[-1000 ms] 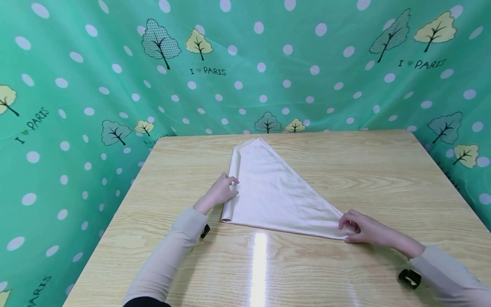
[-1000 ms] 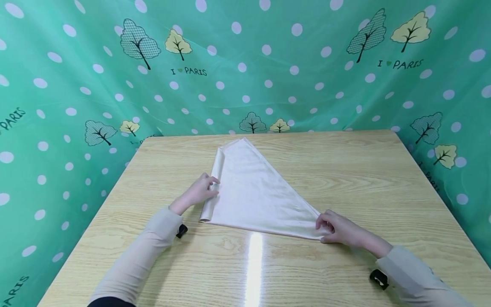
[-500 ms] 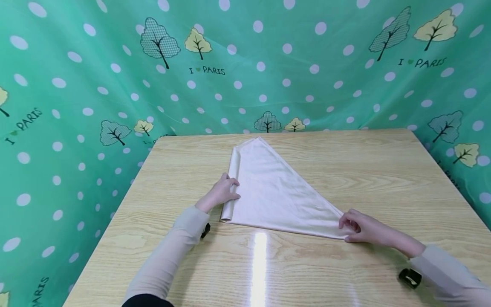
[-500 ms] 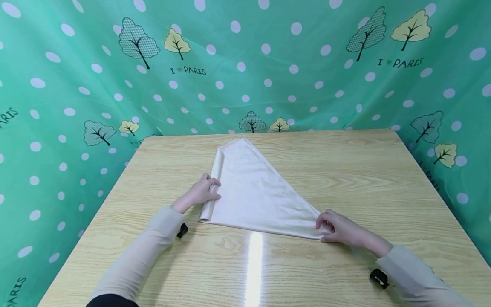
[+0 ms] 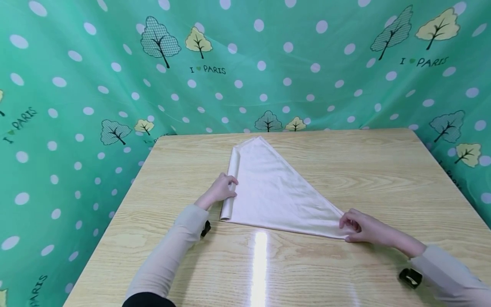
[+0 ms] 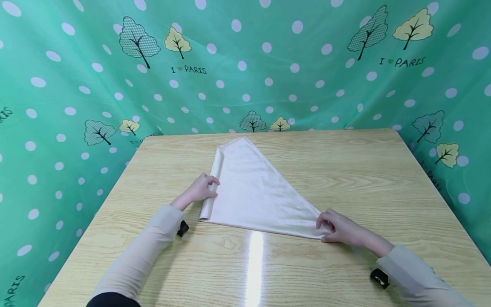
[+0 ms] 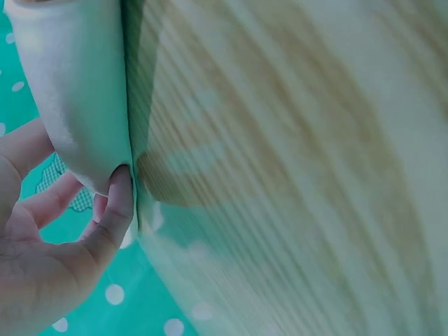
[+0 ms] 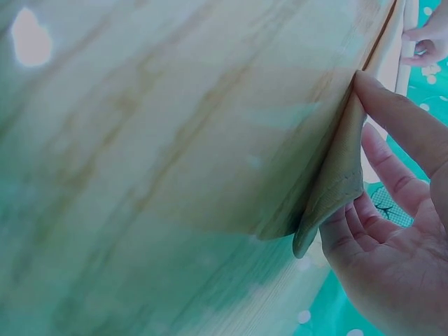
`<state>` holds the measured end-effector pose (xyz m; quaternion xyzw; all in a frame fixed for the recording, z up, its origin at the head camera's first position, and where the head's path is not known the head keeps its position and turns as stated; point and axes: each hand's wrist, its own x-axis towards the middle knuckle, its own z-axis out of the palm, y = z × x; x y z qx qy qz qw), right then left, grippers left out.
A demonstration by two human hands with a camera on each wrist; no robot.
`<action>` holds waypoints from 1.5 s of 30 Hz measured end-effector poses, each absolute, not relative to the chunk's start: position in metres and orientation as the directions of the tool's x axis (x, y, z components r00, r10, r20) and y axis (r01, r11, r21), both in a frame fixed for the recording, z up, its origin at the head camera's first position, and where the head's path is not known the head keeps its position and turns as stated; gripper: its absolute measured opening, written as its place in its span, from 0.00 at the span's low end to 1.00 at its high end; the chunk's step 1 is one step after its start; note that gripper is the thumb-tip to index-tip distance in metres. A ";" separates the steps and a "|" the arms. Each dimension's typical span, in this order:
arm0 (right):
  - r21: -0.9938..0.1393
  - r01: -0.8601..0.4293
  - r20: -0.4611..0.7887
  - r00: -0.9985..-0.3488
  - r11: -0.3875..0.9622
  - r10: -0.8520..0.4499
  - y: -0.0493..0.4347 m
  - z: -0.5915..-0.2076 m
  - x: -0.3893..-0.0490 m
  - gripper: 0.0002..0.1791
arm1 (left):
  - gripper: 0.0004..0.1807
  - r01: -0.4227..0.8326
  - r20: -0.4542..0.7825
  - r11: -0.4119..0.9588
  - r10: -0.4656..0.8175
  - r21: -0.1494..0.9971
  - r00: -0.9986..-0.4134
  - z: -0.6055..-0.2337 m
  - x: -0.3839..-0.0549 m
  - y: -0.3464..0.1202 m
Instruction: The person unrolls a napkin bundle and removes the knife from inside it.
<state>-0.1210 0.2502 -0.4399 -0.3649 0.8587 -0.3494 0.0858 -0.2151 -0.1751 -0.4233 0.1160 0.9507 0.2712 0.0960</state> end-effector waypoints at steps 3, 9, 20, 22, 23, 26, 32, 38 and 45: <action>-0.675 -0.588 0.147 -0.700 0.447 -0.699 0.253 -0.446 -0.123 0.14 | 0.19 0.155 -0.112 0.819 0.257 0.552 -0.960 -0.424 -0.216 -0.177; -0.672 -0.610 0.182 -0.686 0.420 -0.704 0.254 -0.450 -0.124 0.14 | 0.21 0.179 -0.078 0.815 0.264 0.551 -0.961 -0.425 -0.215 -0.184; -0.654 -0.559 0.092 -0.727 0.509 -0.680 0.249 -0.440 -0.118 0.15 | 0.22 0.061 -0.138 0.761 0.195 0.645 -0.971 -0.418 -0.208 -0.199; -0.653 -0.560 0.094 -0.727 0.510 -0.680 0.249 -0.439 -0.119 0.15 | 0.24 0.031 -0.152 0.746 0.176 0.665 -0.973 -0.419 -0.207 -0.202; -0.652 -0.561 0.094 -0.728 0.510 -0.680 0.249 -0.439 -0.119 0.15 | 0.24 0.017 -0.157 0.741 0.165 0.672 -0.974 -0.418 -0.207 -0.203; -0.656 -0.558 0.095 -0.729 0.509 -0.678 0.249 -0.439 -0.119 0.15 | 0.27 0.004 -0.160 0.720 0.160 0.694 -0.974 -0.419 -0.207 -0.207; -0.670 -0.533 0.067 -0.736 0.516 -0.673 0.249 -0.438 -0.120 0.15 | 0.28 -0.010 -0.167 0.708 0.153 0.707 -0.974 -0.422 -0.206 -0.215; -0.671 -0.526 0.054 -0.737 0.522 -0.673 0.250 -0.438 -0.120 0.14 | 0.26 -0.009 -0.174 0.694 0.168 0.720 -0.970 -0.423 -0.206 -0.221; -0.669 -0.538 0.070 -0.732 0.513 -0.677 0.250 -0.437 -0.120 0.14 | 0.26 -0.032 -0.198 0.684 0.165 0.728 -0.966 -0.418 -0.205 -0.220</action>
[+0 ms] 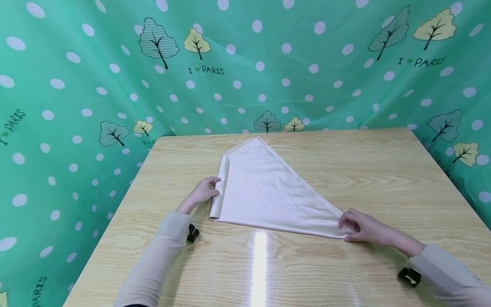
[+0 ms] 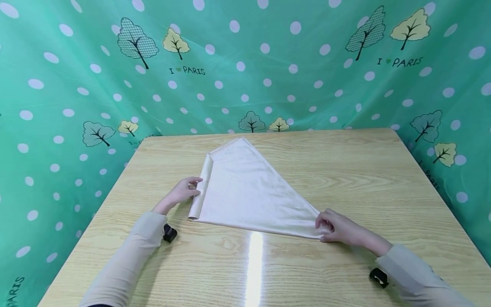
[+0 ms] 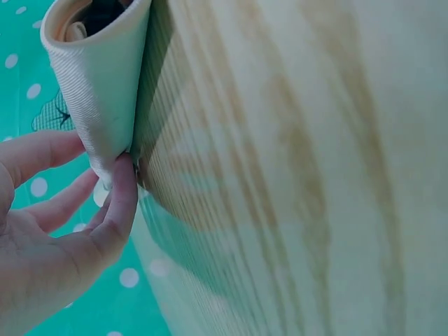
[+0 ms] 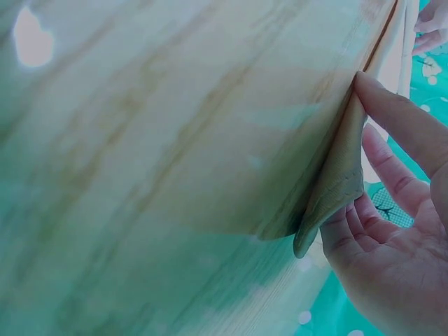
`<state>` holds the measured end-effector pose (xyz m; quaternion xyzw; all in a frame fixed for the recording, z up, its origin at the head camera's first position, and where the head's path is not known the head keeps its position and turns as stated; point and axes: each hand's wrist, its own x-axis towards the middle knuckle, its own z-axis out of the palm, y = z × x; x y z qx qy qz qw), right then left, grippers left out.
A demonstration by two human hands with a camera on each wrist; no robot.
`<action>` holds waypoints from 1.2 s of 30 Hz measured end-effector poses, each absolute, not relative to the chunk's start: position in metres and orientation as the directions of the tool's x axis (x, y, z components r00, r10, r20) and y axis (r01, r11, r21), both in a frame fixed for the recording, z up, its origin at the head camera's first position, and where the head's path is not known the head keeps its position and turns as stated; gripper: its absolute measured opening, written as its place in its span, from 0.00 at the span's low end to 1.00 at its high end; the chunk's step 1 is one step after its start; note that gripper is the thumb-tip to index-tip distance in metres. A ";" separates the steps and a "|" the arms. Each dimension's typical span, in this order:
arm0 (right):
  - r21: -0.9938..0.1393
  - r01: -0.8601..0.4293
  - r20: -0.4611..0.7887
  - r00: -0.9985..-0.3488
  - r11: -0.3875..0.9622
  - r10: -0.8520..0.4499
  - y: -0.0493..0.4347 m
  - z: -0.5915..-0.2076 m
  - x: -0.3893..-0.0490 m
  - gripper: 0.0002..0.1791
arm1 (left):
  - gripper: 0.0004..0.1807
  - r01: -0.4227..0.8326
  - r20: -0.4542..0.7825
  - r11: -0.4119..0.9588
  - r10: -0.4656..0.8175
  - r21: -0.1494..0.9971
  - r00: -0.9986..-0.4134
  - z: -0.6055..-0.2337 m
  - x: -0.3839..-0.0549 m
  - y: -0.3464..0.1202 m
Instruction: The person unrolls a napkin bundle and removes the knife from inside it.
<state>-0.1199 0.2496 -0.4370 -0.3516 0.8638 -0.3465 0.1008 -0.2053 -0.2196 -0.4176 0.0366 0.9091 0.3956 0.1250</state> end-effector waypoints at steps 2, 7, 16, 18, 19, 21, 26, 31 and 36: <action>-0.669 -0.537 0.069 -0.732 0.513 -0.677 0.250 -0.437 -0.120 0.14 | 0.26 -0.024 -0.192 0.693 0.168 0.721 -0.967 -0.417 -0.205 -0.219; -0.669 -0.537 0.069 -0.734 0.514 -0.676 0.249 -0.436 -0.120 0.14 | 0.26 0.007 -0.148 0.727 0.149 0.687 -0.978 -0.415 -0.205 -0.218; -0.657 -0.552 0.090 -0.733 0.513 -0.675 0.248 -0.437 -0.120 0.14 | 0.19 0.110 -0.059 0.754 0.193 0.648 -0.979 -0.412 -0.201 -0.216; -0.658 -0.551 0.084 -0.731 0.513 -0.678 0.248 -0.438 -0.120 0.14 | 0.18 0.126 -0.060 0.762 0.212 0.635 -0.976 -0.412 -0.200 -0.215; -0.659 -0.550 0.082 -0.730 0.513 -0.678 0.248 -0.438 -0.120 0.14 | 0.17 0.130 -0.064 0.767 0.217 0.629 -0.974 -0.412 -0.199 -0.214; -0.661 -0.549 0.079 -0.730 0.512 -0.679 0.248 -0.438 -0.120 0.14 | 0.17 0.139 -0.070 0.779 0.228 0.612 -0.971 -0.413 -0.198 -0.213; -0.662 -0.547 0.075 -0.729 0.513 -0.681 0.249 -0.438 -0.120 0.14 | 0.18 0.183 -0.054 0.827 0.249 0.531 -0.967 -0.415 -0.196 -0.207; -0.662 -0.551 0.084 -0.728 0.508 -0.680 0.248 -0.437 -0.120 0.14 | 0.18 0.213 -0.043 0.858 0.263 0.468 -0.964 -0.417 -0.195 -0.203; -0.666 -0.549 0.087 -0.730 0.505 -0.678 0.249 -0.437 -0.120 0.14 | 0.20 0.198 -0.092 0.882 0.260 0.428 -0.961 -0.419 -0.195 -0.202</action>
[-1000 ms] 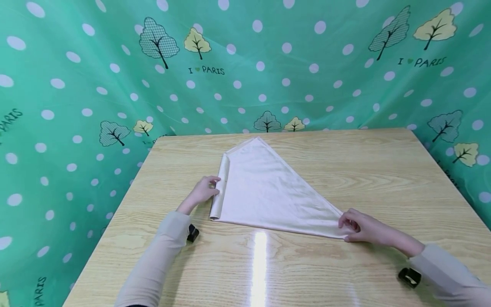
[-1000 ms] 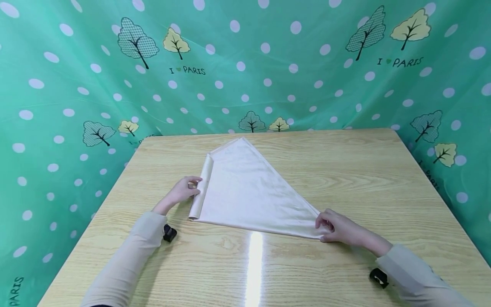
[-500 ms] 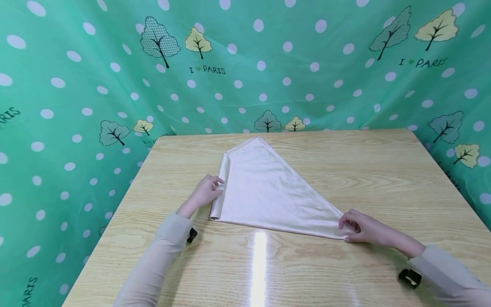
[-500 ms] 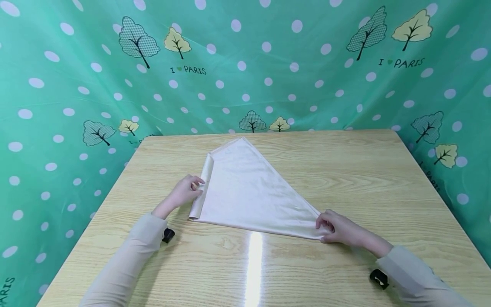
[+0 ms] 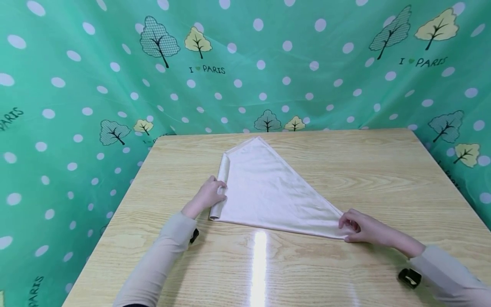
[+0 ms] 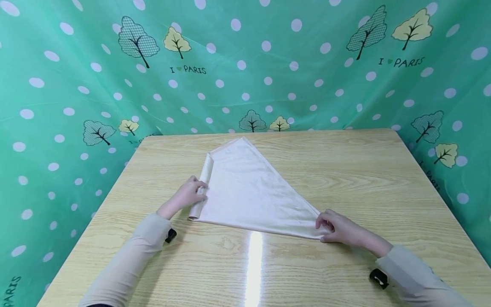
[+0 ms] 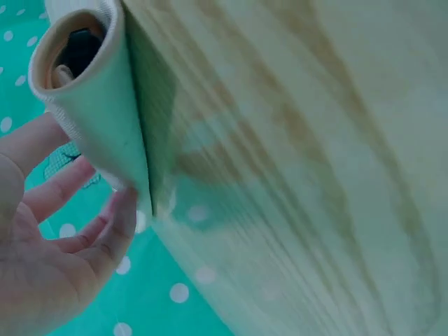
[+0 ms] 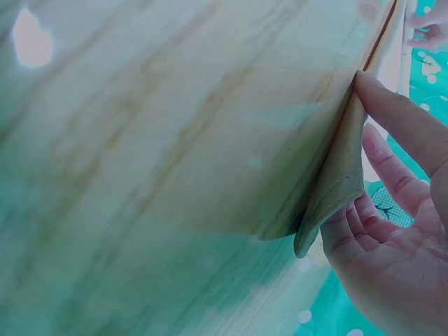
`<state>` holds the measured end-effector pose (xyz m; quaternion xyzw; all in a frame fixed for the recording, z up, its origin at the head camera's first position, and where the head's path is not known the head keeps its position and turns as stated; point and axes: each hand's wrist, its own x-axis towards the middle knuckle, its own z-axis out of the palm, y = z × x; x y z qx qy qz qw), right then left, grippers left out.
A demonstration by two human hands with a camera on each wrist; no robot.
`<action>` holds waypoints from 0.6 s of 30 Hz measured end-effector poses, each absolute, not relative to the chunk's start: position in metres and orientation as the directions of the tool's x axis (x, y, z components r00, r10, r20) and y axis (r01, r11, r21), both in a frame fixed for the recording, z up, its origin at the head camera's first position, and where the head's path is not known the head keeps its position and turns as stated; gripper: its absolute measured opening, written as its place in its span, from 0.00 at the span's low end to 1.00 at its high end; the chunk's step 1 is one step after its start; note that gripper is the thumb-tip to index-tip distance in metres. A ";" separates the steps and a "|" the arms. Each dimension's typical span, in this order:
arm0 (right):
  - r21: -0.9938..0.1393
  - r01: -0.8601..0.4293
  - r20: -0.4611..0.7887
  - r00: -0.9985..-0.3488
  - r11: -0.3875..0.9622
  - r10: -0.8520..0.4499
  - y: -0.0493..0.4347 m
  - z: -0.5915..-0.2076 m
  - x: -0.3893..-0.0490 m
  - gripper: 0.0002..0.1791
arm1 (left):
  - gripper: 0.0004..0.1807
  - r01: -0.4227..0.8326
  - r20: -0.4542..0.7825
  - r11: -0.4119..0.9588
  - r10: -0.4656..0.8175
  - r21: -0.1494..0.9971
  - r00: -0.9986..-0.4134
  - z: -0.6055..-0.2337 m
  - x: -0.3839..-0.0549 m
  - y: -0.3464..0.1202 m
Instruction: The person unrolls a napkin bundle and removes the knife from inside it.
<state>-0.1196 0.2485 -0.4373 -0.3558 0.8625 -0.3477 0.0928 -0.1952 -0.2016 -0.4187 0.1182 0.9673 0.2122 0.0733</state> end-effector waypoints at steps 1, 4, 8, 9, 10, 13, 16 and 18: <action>-0.664 -0.551 0.091 -0.731 0.506 -0.677 0.248 -0.437 -0.119 0.14 | 0.20 0.195 -0.100 0.887 0.258 0.418 -0.961 -0.419 -0.195 -0.201; -0.662 -0.557 0.098 -0.728 0.501 -0.679 0.249 -0.437 -0.119 0.14 | 0.21 0.193 -0.116 0.898 0.257 0.396 -0.959 -0.421 -0.195 -0.201; -0.663 -0.559 0.101 -0.726 0.498 -0.680 0.250 -0.437 -0.119 0.14 | 0.20 0.196 -0.111 0.896 0.259 0.398 -0.959 -0.422 -0.195 -0.201; -0.663 -0.559 0.101 -0.726 0.498 -0.680 0.250 -0.437 -0.119 0.14 | 0.20 0.199 -0.106 0.894 0.261 0.400 -0.959 -0.422 -0.195 -0.201; -0.664 -0.558 0.100 -0.726 0.498 -0.680 0.250 -0.436 -0.119 0.14 | 0.20 0.202 -0.103 0.894 0.263 0.401 -0.959 -0.422 -0.195 -0.201; -0.668 -0.556 0.099 -0.725 0.495 -0.681 0.249 -0.436 -0.119 0.14 | 0.20 0.197 -0.102 0.895 0.257 0.400 -0.961 -0.422 -0.195 -0.200; -0.674 -0.551 0.095 -0.725 0.492 -0.682 0.249 -0.436 -0.119 0.14 | 0.20 0.185 -0.106 0.898 0.246 0.400 -0.963 -0.421 -0.195 -0.200; -0.676 -0.548 0.091 -0.726 0.493 -0.681 0.249 -0.436 -0.119 0.14 | 0.20 0.176 -0.110 0.899 0.239 0.401 -0.965 -0.421 -0.196 -0.200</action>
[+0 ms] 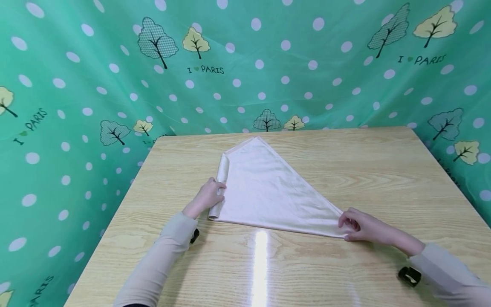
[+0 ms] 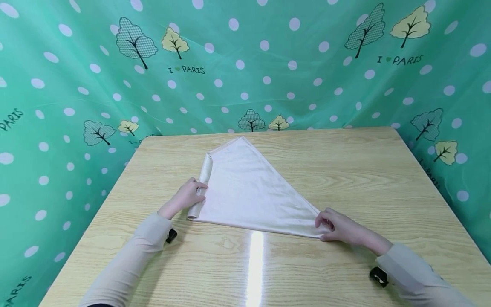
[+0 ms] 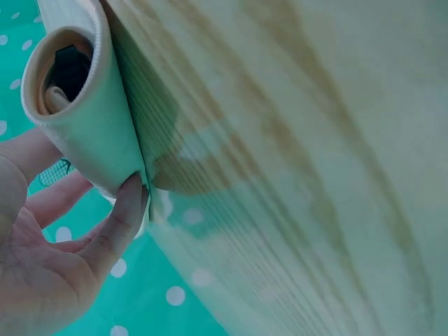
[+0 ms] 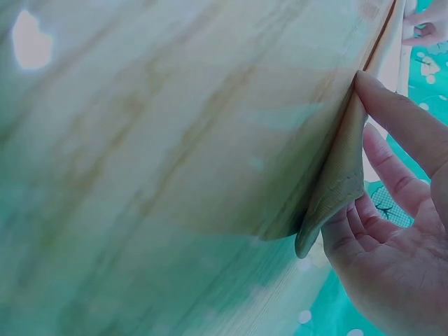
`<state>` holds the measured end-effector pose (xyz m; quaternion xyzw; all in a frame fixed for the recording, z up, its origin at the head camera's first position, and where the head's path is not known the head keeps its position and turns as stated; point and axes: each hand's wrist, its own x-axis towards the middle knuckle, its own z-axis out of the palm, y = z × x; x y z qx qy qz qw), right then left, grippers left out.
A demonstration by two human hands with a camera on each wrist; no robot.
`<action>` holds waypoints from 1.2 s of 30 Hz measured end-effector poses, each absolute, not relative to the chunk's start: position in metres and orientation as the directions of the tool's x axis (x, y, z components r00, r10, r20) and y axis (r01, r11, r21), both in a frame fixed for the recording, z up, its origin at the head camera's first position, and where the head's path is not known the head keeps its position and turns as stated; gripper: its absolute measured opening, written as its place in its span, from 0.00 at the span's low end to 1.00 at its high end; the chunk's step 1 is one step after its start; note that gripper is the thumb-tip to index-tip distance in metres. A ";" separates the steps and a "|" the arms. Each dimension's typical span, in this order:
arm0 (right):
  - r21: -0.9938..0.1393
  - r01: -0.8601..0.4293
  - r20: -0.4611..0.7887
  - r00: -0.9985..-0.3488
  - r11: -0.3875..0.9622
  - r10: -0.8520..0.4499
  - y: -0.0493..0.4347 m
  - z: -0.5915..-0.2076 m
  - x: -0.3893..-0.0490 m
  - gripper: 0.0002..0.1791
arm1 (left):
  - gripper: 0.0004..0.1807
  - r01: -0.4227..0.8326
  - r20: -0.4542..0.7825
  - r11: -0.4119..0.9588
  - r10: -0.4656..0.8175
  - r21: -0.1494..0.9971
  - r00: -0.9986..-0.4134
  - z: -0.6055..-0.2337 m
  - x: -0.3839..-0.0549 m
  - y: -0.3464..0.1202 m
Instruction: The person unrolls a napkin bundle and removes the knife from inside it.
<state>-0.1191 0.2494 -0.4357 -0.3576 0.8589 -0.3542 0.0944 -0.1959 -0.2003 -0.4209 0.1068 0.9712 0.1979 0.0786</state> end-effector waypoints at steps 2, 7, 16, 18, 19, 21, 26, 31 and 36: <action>-0.676 -0.544 0.086 -0.728 0.497 -0.680 0.249 -0.436 -0.119 0.14 | 0.20 0.174 -0.107 0.897 0.235 0.405 -0.966 -0.420 -0.196 -0.201; -0.676 -0.535 0.073 -0.733 0.506 -0.677 0.249 -0.435 -0.119 0.14 | 0.22 0.139 -0.116 0.882 0.212 0.450 -0.970 -0.418 -0.198 -0.206; -0.678 -0.524 0.058 -0.738 0.516 -0.673 0.250 -0.433 -0.119 0.14 | 0.22 0.065 -0.142 0.816 0.177 0.574 -0.974 -0.417 -0.197 -0.221; -0.678 -0.522 0.055 -0.738 0.517 -0.673 0.249 -0.433 -0.120 0.14 | 0.21 0.064 -0.131 0.802 0.174 0.593 -0.976 -0.418 -0.197 -0.226; -0.678 -0.523 0.055 -0.737 0.517 -0.673 0.249 -0.433 -0.120 0.14 | 0.21 0.061 -0.128 0.797 0.172 0.601 -0.977 -0.418 -0.197 -0.228; -0.677 -0.524 0.056 -0.737 0.517 -0.674 0.249 -0.433 -0.120 0.14 | 0.20 0.055 -0.122 0.784 0.165 0.618 -0.979 -0.419 -0.197 -0.232; -0.673 -0.531 0.063 -0.735 0.515 -0.675 0.249 -0.433 -0.120 0.14 | 0.20 0.060 -0.092 0.769 0.153 0.636 -0.984 -0.418 -0.197 -0.241; -0.672 -0.533 0.067 -0.735 0.514 -0.675 0.249 -0.434 -0.120 0.14 | 0.21 0.048 -0.095 0.775 0.139 0.630 -0.986 -0.421 -0.195 -0.250; -0.674 -0.532 0.067 -0.735 0.513 -0.675 0.250 -0.435 -0.120 0.14 | 0.20 0.039 -0.109 0.781 0.137 0.624 -0.985 -0.422 -0.194 -0.254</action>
